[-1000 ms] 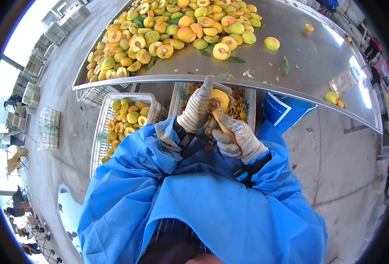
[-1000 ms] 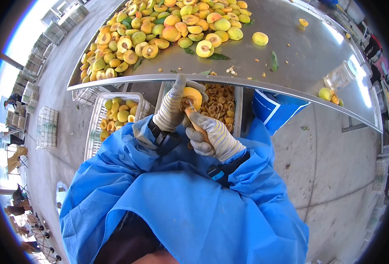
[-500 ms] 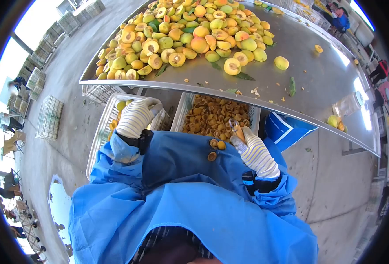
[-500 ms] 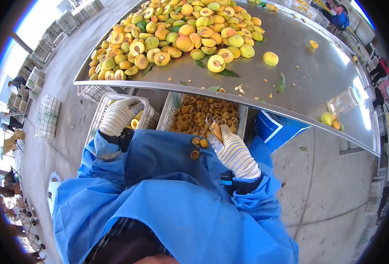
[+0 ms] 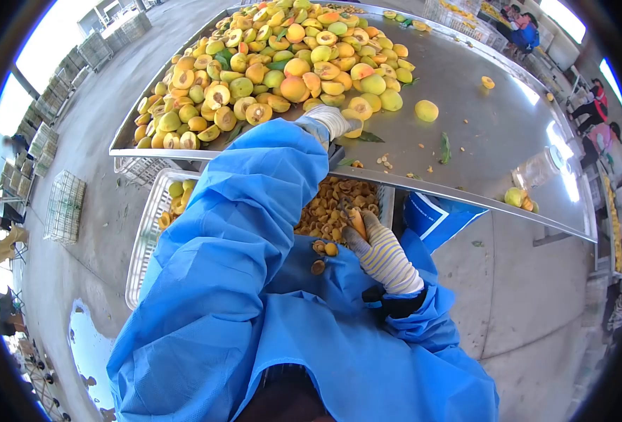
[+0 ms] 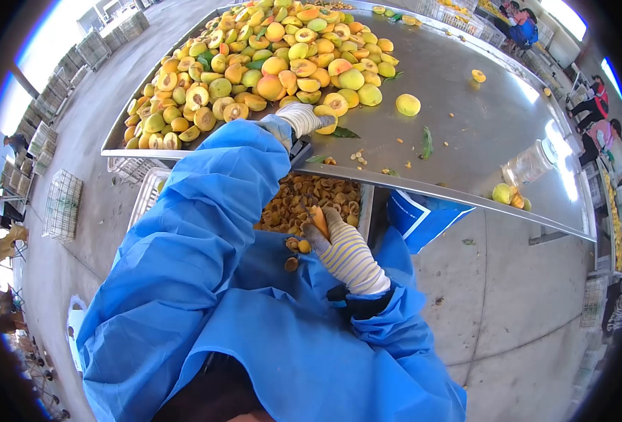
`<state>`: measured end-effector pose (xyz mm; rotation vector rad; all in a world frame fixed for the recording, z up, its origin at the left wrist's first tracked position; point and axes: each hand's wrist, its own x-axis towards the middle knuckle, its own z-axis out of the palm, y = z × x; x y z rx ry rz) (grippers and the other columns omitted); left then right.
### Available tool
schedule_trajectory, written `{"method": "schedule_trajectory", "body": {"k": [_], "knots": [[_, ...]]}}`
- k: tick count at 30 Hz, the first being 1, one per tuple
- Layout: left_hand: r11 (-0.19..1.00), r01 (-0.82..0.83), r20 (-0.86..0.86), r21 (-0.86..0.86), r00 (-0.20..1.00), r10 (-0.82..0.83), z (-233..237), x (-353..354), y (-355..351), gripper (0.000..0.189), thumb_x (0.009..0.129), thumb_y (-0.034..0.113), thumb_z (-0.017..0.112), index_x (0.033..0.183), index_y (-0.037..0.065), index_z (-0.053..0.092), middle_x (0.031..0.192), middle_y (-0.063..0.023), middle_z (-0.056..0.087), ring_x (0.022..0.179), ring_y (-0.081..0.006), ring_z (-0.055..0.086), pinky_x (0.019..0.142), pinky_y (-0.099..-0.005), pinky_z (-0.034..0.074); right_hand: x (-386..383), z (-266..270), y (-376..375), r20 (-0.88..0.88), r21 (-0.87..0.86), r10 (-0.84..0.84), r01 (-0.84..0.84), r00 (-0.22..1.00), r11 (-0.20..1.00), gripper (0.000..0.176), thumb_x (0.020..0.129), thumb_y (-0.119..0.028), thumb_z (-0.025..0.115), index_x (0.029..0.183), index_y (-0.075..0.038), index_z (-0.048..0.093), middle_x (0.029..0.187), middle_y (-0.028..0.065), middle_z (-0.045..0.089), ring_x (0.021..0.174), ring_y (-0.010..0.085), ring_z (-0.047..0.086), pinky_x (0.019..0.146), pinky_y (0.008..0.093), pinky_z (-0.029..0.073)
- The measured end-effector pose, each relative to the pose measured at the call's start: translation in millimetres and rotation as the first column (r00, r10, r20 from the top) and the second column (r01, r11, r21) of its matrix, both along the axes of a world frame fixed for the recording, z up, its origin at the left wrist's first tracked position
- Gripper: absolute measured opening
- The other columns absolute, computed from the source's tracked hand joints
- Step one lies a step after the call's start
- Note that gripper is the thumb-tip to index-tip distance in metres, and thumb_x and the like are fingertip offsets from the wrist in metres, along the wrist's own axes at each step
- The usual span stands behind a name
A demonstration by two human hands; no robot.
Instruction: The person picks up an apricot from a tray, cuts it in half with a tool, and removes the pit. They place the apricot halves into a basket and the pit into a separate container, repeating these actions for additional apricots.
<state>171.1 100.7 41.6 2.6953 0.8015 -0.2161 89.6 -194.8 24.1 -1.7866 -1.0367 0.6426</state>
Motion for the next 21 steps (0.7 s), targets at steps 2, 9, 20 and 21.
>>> {"method": "schedule_trajectory", "body": {"k": [2,9,20,21], "knots": [[0.999,0.026,0.117,-0.032,0.993,-0.022,-17,14,-2,0.075,0.081,0.064,0.063,0.122,0.001,0.059,0.108,-0.0184,0.068,0.099,-0.0356,0.064,0.089,-0.0422,0.049,1,0,-2,-0.026,0.015,0.008,-0.008,1.0,1.0,0.04,0.094,-0.032,0.058,0.114,0.002,0.054,0.088,0.0268,0.063,0.084,0.0438,0.061,0.074,0.0437,0.048],[0.488,0.227,0.488,-0.843,0.704,0.516,4,-37,-38,0.058,0.077,0.031,0.081,0.122,0.003,0.056,0.103,-0.0086,0.068,0.09,-0.0196,0.067,0.067,-0.0309,0.056,-4,16,-7,-0.323,0.149,-0.089,0.143,0.942,0.978,0.033,0.094,-0.028,0.062,0.11,0.0,0.054,0.078,0.0136,0.058,0.069,0.0248,0.056,0.065,0.0356,0.046],[-0.108,0.398,0.171,-0.911,0.603,0.779,-14,-175,-131,0.073,0.085,0.073,0.051,0.118,0.008,0.059,0.104,-0.0062,0.066,0.094,-0.0167,0.064,0.077,-0.0294,0.054,-17,14,4,0.092,0.201,-0.087,0.067,0.992,0.977,0.032,0.093,-0.026,0.062,0.111,-0.001,0.053,0.08,0.024,0.063,0.074,0.0435,0.064,0.061,0.0449,0.049],[-0.127,0.414,0.171,-0.901,0.611,0.773,-20,-176,-134,0.072,0.086,0.072,0.052,0.117,0.008,0.059,0.105,-0.0071,0.066,0.095,-0.0176,0.064,0.08,-0.0298,0.055,-18,12,3,0.154,0.186,-0.094,0.065,0.984,0.98,0.033,0.093,-0.026,0.062,0.111,-0.001,0.053,0.079,0.0239,0.063,0.073,0.0436,0.064,0.06,0.045,0.05]]}}
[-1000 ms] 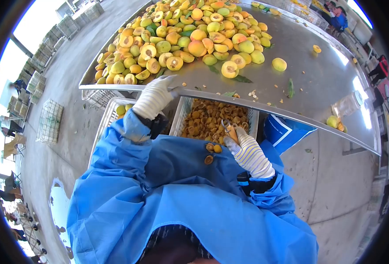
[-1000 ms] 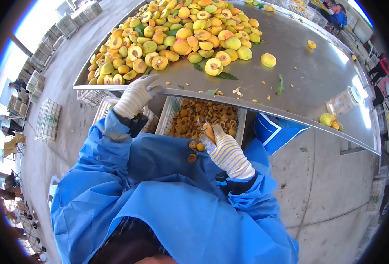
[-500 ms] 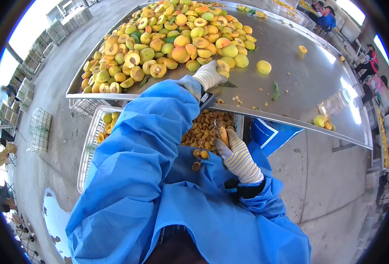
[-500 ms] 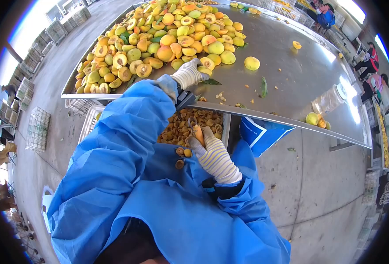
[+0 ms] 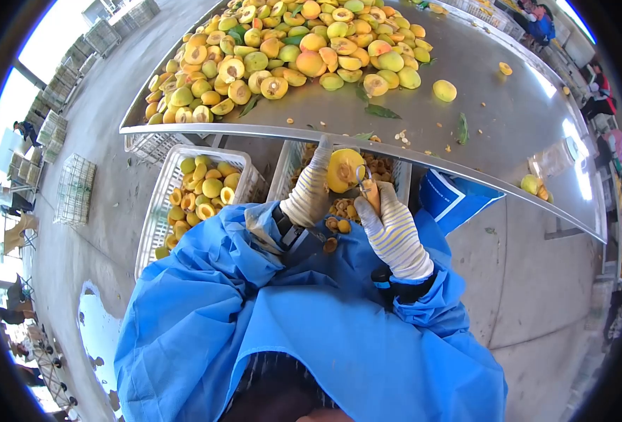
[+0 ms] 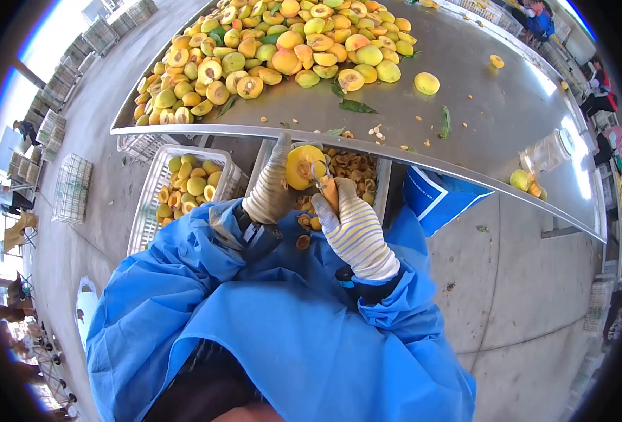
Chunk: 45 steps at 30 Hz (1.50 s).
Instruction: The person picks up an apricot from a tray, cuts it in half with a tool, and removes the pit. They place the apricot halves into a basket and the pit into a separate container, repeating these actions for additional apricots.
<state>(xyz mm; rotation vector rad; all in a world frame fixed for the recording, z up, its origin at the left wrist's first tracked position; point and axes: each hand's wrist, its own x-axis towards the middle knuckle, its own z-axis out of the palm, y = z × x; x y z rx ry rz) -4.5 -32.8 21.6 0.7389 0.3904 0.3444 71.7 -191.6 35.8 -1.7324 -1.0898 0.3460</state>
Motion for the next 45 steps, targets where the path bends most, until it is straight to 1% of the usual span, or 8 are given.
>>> {"method": "schedule_trajectory", "body": {"k": [15,24,26,28,34,36,39,45], "knots": [[0.91,0.005,-0.116,0.415,0.992,0.048,-4,-1,-10,0.077,0.086,0.076,0.045,0.11,0.006,0.064,0.091,-0.0071,0.068,0.083,-0.0133,0.066,0.074,-0.0257,0.054,-14,-14,5,0.383,-0.242,-0.014,0.116,0.923,0.963,0.037,0.093,-0.031,0.059,0.101,0.004,0.051,0.068,0.0239,0.062,0.065,0.0427,0.064,0.057,0.05,0.05],[0.88,0.175,-0.176,0.442,0.979,-0.107,6,-5,4,0.083,0.086,0.078,0.038,0.109,0.003,0.065,0.094,-0.008,0.068,0.086,-0.015,0.065,0.079,-0.027,0.053,9,-50,-3,0.073,-0.17,0.194,-0.179,0.978,0.969,0.036,0.095,-0.029,0.058,0.11,0.003,0.053,0.079,0.0229,0.065,0.074,0.0374,0.067,0.065,0.0428,0.051],[0.907,-0.021,-0.031,0.42,0.999,0.038,11,-3,-9,0.078,0.088,0.074,0.042,0.113,0.003,0.064,0.099,-0.0082,0.068,0.09,-0.0156,0.065,0.083,-0.0279,0.053,7,-5,-5,-0.518,-0.186,0.066,-0.188,0.853,0.964,0.035,0.096,-0.028,0.058,0.114,0.002,0.053,0.079,0.0168,0.064,0.076,0.0314,0.066,0.069,0.0392,0.051],[0.88,-0.124,0.08,0.459,0.992,0.097,-16,6,-13,0.07,0.091,0.067,0.047,0.117,0.003,0.061,0.104,-0.0081,0.067,0.095,-0.0161,0.065,0.087,-0.0298,0.053,1,9,-3,-0.719,-0.155,0.026,-0.196,0.695,0.968,0.035,0.096,-0.028,0.058,0.116,0.0,0.053,0.076,0.0105,0.061,0.072,0.0251,0.063,0.066,0.0354,0.051],[0.855,0.222,-0.127,0.469,0.975,-0.183,-12,-3,7,0.061,0.093,0.059,0.054,0.107,0.0,0.066,0.09,-0.0075,0.07,0.083,-0.0142,0.066,0.08,-0.0275,0.053,-10,-42,9,-0.507,0.096,0.241,-0.223,0.828,0.97,0.032,0.099,-0.035,0.055,0.116,-0.008,0.054,0.061,-0.0014,0.047,0.037,0.009,0.041,0.033,0.0245,0.033],[0.852,0.176,-0.111,0.493,0.984,-0.138,-10,-3,5,0.063,0.092,0.06,0.055,0.104,0.0,0.068,0.088,-0.0085,0.07,0.083,-0.015,0.067,0.074,-0.0274,0.054,-12,1,-5,-0.827,-0.123,0.075,-0.309,0.557,0.943,0.027,0.098,-0.034,0.056,0.107,-0.008,0.055,0.06,-0.0019,0.047,0.037,0.009,0.04,0.033,0.0255,0.032],[0.859,0.083,-0.032,0.506,0.996,-0.078,-5,-3,-3,0.068,0.09,0.064,0.054,0.108,0.0,0.065,0.089,-0.0098,0.07,0.082,-0.0164,0.067,0.073,-0.0287,0.055,-12,7,-6,-0.994,0.051,0.079,-0.318,0.073,0.947,0.028,0.099,-0.038,0.055,0.099,-0.01,0.056,0.058,-0.0019,0.046,0.037,0.0079,0.04,0.033,0.0231,0.033],[0.897,0.206,-0.015,0.39,0.976,-0.217,10,-3,3,0.072,0.087,0.066,0.056,0.114,0.0,0.061,0.091,-0.0136,0.069,0.082,-0.0193,0.068,0.074,-0.0299,0.055,-4,5,-6,-0.938,0.3,0.222,-0.303,-0.266,0.904,0.034,0.098,-0.044,0.054,0.092,-0.011,0.058,0.054,-0.0025,0.044,0.034,0.0075,0.038,0.031,0.0203,0.032]]}}
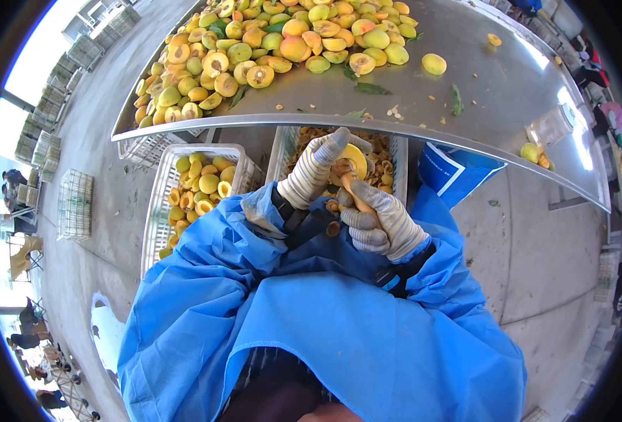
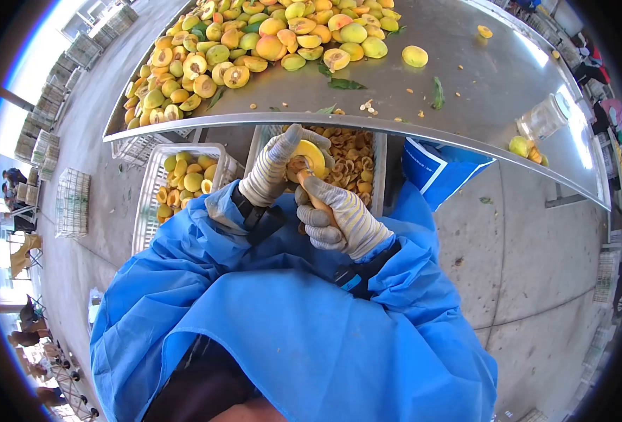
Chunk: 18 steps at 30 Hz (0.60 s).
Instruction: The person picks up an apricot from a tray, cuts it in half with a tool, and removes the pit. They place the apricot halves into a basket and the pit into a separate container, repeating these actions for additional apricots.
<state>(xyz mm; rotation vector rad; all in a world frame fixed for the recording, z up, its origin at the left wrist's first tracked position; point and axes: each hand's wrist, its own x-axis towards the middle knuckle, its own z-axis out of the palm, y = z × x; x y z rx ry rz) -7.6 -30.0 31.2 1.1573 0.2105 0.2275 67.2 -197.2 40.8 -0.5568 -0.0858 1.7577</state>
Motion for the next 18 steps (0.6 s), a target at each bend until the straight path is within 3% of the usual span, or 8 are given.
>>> {"method": "schedule_trajectory", "body": {"k": [4,7,10,13,16,18], "knots": [[0.989,-0.104,0.01,-0.109,0.994,0.105,-4,0,-9,0.072,0.087,0.066,0.056,0.113,-0.001,0.062,0.091,-0.0138,0.069,0.081,-0.0191,0.067,0.075,-0.0287,0.054,-1,-3,3,-0.094,0.066,0.023,-0.016,0.995,0.998,0.034,0.098,-0.045,0.054,0.093,-0.011,0.057,0.054,-0.0027,0.044,0.034,0.0074,0.039,0.031,0.0206,0.032],[0.991,-0.104,-0.065,-0.08,0.993,0.099,-8,6,-3,0.07,0.089,0.065,0.054,0.11,-0.001,0.063,0.089,-0.0129,0.069,0.079,-0.0173,0.067,0.073,-0.0273,0.054,-7,8,4,0.29,-0.083,-0.041,0.068,0.956,0.994,0.034,0.098,-0.046,0.053,0.093,-0.012,0.057,0.055,-0.0029,0.045,0.034,0.0075,0.039,0.031,0.021,0.033],[1.0,-0.019,-0.169,-0.006,0.985,0.017,-9,3,3,0.068,0.09,0.064,0.053,0.108,-0.001,0.064,0.086,-0.0122,0.069,0.076,-0.0158,0.066,0.071,-0.026,0.053,-13,-2,6,0.552,-0.176,0.054,0.053,0.832,0.983,0.034,0.098,-0.046,0.053,0.092,-0.013,0.056,0.055,-0.0029,0.045,0.034,0.0076,0.039,0.031,0.021,0.033],[0.998,0.051,-0.147,0.028,0.988,-0.046,10,-3,3,0.069,0.091,0.065,0.052,0.107,-0.001,0.064,0.082,-0.0114,0.068,0.074,-0.0147,0.066,0.07,-0.0256,0.054,-4,1,1,0.16,-0.067,0.024,-0.014,0.987,0.998,0.035,0.098,-0.047,0.053,0.092,-0.012,0.057,0.055,-0.0027,0.044,0.034,0.0078,0.039,0.031,0.0209,0.033],[0.996,0.027,-0.072,-0.091,0.997,-0.034,6,1,2,0.069,0.089,0.065,0.054,0.107,-0.001,0.064,0.084,-0.0108,0.068,0.074,-0.0143,0.066,0.07,-0.0276,0.055,-1,0,1,0.045,0.002,0.013,-0.014,0.999,1.0,0.035,0.098,-0.047,0.053,0.091,-0.012,0.057,0.054,-0.0029,0.044,0.034,0.0076,0.04,0.03,0.0206,0.033],[0.974,-0.13,-0.054,-0.187,0.991,0.122,-3,6,-3,0.069,0.088,0.065,0.056,0.107,-0.001,0.064,0.085,-0.0107,0.068,0.073,-0.0149,0.066,0.07,-0.0289,0.055,-1,-1,3,0.042,0.017,0.003,-0.004,0.999,1.0,0.036,0.097,-0.047,0.053,0.092,-0.012,0.057,0.054,-0.0031,0.043,0.034,0.0081,0.039,0.031,0.0211,0.032]]}}
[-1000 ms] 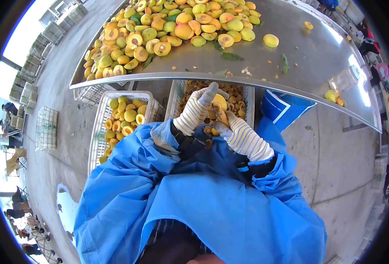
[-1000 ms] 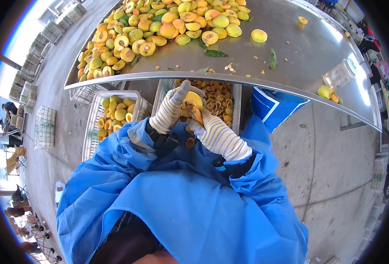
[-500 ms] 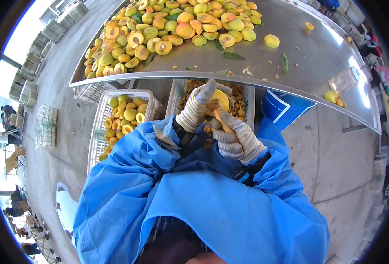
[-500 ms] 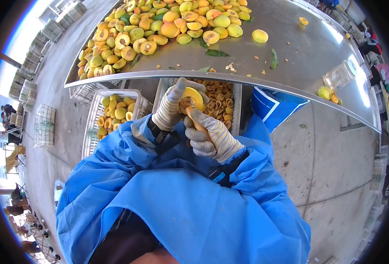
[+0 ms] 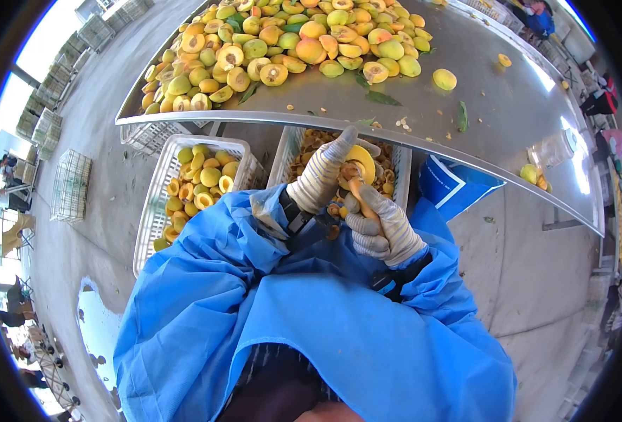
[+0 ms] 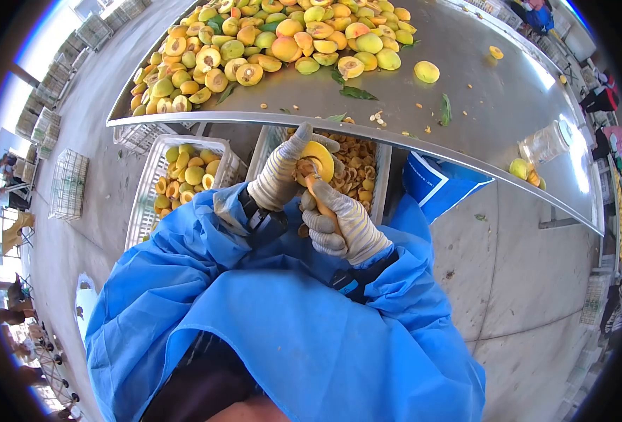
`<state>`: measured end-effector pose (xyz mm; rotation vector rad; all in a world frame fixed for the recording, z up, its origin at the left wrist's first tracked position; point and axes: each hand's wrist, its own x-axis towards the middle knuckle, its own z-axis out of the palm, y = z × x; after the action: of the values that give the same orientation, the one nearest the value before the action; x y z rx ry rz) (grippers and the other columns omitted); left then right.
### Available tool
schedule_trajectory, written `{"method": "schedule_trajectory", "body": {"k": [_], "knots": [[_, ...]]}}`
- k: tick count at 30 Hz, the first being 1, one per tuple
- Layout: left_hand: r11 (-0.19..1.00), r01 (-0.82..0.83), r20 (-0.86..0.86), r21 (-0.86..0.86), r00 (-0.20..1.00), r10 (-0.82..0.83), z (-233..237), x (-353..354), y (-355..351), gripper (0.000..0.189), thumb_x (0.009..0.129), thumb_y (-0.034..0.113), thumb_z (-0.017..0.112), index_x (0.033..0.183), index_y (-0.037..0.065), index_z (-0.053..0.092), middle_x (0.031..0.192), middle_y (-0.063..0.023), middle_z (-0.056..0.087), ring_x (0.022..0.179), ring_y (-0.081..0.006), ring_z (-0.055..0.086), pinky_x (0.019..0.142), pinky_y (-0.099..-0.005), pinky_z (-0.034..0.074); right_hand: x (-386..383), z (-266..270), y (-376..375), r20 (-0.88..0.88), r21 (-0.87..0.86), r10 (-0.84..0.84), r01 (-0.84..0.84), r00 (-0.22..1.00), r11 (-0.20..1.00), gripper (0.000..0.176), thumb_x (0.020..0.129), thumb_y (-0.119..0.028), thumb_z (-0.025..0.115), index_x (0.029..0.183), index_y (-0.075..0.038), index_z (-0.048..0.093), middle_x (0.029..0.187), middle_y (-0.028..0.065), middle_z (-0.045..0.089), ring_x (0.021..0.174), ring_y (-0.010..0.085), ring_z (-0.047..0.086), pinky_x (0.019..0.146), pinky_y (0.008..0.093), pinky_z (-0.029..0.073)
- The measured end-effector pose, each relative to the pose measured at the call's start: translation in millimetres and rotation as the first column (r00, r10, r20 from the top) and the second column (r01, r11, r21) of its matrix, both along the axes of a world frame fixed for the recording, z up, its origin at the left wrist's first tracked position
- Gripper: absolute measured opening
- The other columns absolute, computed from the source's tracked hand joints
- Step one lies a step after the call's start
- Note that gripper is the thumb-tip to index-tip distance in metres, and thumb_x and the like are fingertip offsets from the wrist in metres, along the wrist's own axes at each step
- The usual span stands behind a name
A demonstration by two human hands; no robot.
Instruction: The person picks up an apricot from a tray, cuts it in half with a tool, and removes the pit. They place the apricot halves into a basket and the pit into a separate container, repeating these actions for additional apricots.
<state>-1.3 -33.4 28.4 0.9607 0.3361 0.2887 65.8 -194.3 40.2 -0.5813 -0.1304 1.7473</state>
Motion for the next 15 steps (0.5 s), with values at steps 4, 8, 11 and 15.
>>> {"method": "schedule_trajectory", "body": {"k": [4,8,11,15], "knots": [[0.941,-0.207,-0.006,-0.268,0.977,0.213,-8,-4,10,0.062,0.088,0.064,0.057,0.106,0.005,0.064,0.089,-0.0118,0.069,0.066,-0.0153,0.064,0.048,-0.0247,0.048,-6,-1,-5,0.151,0.137,-0.024,0.003,0.988,0.991,0.04,0.095,-0.051,0.056,0.097,-0.011,0.056,0.055,-0.0028,0.04,0.035,0.0088,0.037,0.031,0.0222,0.031],[0.956,-0.251,-0.015,-0.151,0.968,0.251,4,-43,59,0.056,0.091,0.059,0.056,0.109,0.006,0.063,0.092,-0.0145,0.07,0.067,-0.0182,0.067,0.044,-0.0229,0.047,4,15,-4,0.6,-0.043,-0.133,0.198,0.789,0.979,0.043,0.095,-0.052,0.056,0.101,-0.009,0.056,0.059,-0.003,0.043,0.04,0.0066,0.042,0.034,0.0209,0.031],[0.799,-0.585,0.099,0.139,0.811,0.577,18,-84,92,0.05,0.094,0.046,0.06,0.115,0.001,0.061,0.098,-0.0128,0.068,0.079,-0.0191,0.068,0.066,-0.0246,0.055,19,-10,-3,0.938,-0.061,-0.009,0.191,0.347,0.98,0.05,0.095,-0.053,0.054,0.113,-0.006,0.055,0.064,0.0076,0.055,0.046,0.0212,0.055,0.041,0.0308,0.042],[0.209,0.156,-0.261,0.965,0.586,0.767,44,-163,130,0.026,0.091,0.02,0.067,0.109,0.003,0.067,0.102,-0.0123,0.065,0.093,-0.0256,0.064,0.087,-0.0345,0.051,27,-34,-9,0.842,-0.014,0.056,0.082,-0.537,0.997,0.052,0.094,-0.039,0.056,0.131,-0.004,0.045,0.082,0.0256,0.064,0.074,0.042,0.065,0.063,0.0459,0.051]]}}
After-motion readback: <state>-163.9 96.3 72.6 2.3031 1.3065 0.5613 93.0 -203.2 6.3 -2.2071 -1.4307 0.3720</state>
